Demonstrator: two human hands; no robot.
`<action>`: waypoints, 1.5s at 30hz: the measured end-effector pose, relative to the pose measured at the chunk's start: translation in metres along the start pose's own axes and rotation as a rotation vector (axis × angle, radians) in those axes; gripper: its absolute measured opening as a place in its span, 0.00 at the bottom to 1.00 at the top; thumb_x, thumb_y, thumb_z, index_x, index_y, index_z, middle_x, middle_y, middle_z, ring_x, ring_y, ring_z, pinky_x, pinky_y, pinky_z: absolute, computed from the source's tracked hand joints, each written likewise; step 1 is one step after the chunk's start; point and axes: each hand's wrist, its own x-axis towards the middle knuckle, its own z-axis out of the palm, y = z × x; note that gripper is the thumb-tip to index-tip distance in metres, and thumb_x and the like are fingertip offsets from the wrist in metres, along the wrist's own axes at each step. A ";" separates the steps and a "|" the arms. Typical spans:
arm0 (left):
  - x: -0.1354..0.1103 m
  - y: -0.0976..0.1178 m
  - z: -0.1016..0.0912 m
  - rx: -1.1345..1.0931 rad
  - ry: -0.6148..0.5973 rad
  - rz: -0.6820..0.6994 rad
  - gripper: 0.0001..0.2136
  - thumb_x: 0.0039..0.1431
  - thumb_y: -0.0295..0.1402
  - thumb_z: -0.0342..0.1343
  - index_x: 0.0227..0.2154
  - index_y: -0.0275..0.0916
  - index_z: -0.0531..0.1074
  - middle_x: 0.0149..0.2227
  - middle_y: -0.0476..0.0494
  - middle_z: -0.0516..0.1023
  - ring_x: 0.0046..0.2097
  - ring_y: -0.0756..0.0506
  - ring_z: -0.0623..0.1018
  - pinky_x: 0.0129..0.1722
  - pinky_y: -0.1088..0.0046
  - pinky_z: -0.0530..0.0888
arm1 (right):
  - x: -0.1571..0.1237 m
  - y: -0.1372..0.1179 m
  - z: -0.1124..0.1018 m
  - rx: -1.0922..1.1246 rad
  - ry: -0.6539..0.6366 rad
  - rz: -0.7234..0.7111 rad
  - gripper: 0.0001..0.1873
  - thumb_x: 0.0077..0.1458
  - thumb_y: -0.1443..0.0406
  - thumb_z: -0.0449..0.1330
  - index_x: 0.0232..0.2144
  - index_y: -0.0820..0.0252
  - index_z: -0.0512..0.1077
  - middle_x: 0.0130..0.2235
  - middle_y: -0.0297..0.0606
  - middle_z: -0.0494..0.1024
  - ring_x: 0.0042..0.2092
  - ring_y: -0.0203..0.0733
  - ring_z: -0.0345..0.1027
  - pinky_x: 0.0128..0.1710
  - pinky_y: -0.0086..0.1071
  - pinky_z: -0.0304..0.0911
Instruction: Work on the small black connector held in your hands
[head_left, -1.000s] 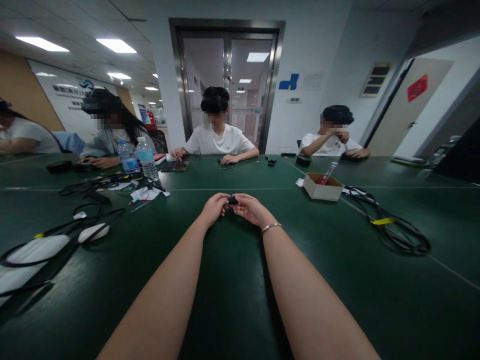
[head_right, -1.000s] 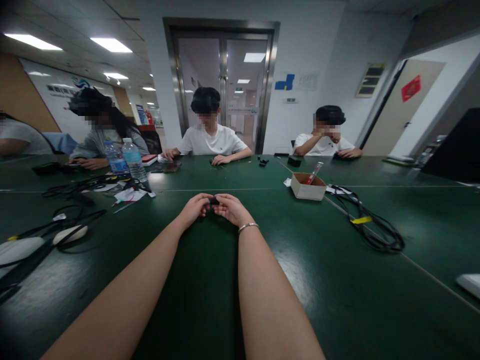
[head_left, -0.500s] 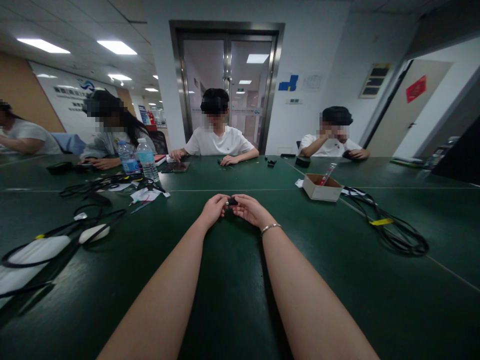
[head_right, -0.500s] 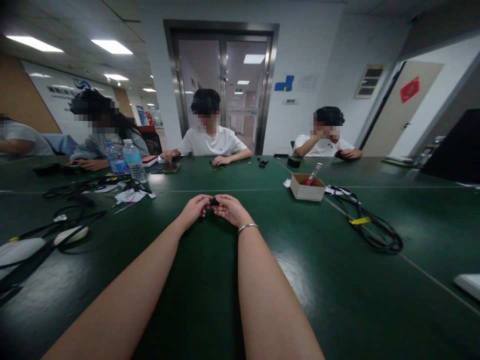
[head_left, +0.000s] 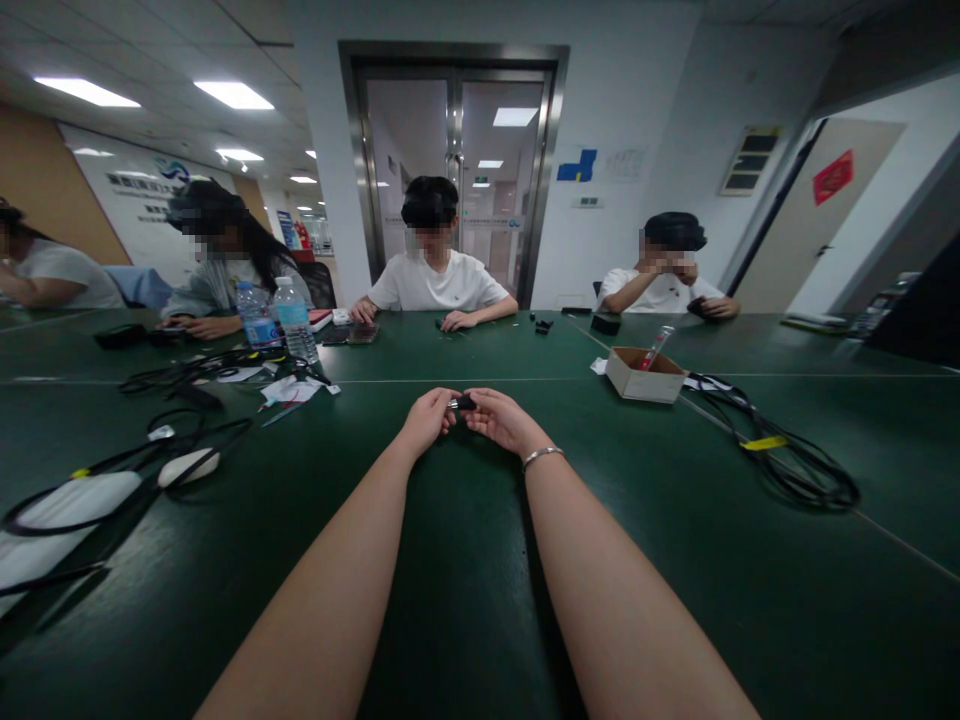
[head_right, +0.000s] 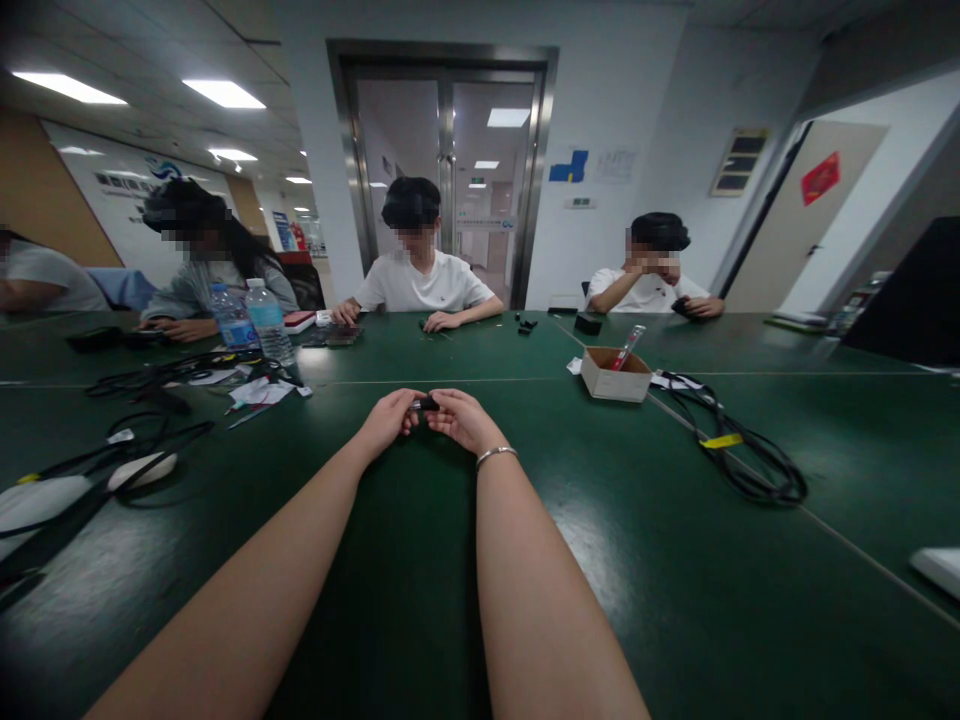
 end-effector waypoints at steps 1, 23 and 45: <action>0.000 0.000 0.000 -0.010 -0.006 -0.007 0.13 0.61 0.36 0.45 0.38 0.33 0.71 0.19 0.50 0.67 0.18 0.54 0.65 0.18 0.82 0.63 | 0.000 0.000 0.000 0.001 0.001 0.001 0.04 0.61 0.73 0.53 0.36 0.64 0.68 0.27 0.40 0.75 0.25 0.35 0.71 0.26 0.26 0.70; 0.002 -0.004 0.000 -0.006 -0.001 -0.035 0.13 0.60 0.41 0.50 0.28 0.35 0.65 0.18 0.49 0.70 0.18 0.53 0.67 0.18 0.81 0.64 | -0.001 -0.001 -0.001 0.038 0.021 0.014 0.04 0.61 0.73 0.53 0.35 0.63 0.68 0.26 0.40 0.75 0.27 0.37 0.72 0.28 0.27 0.70; 0.000 -0.001 0.000 -0.084 0.117 -0.066 0.08 0.51 0.31 0.55 0.35 0.37 0.69 0.32 0.46 0.70 0.27 0.53 0.71 0.22 0.80 0.71 | -0.001 -0.001 0.000 0.040 0.043 0.012 0.02 0.59 0.72 0.57 0.34 0.63 0.69 0.28 0.39 0.75 0.26 0.36 0.71 0.27 0.26 0.70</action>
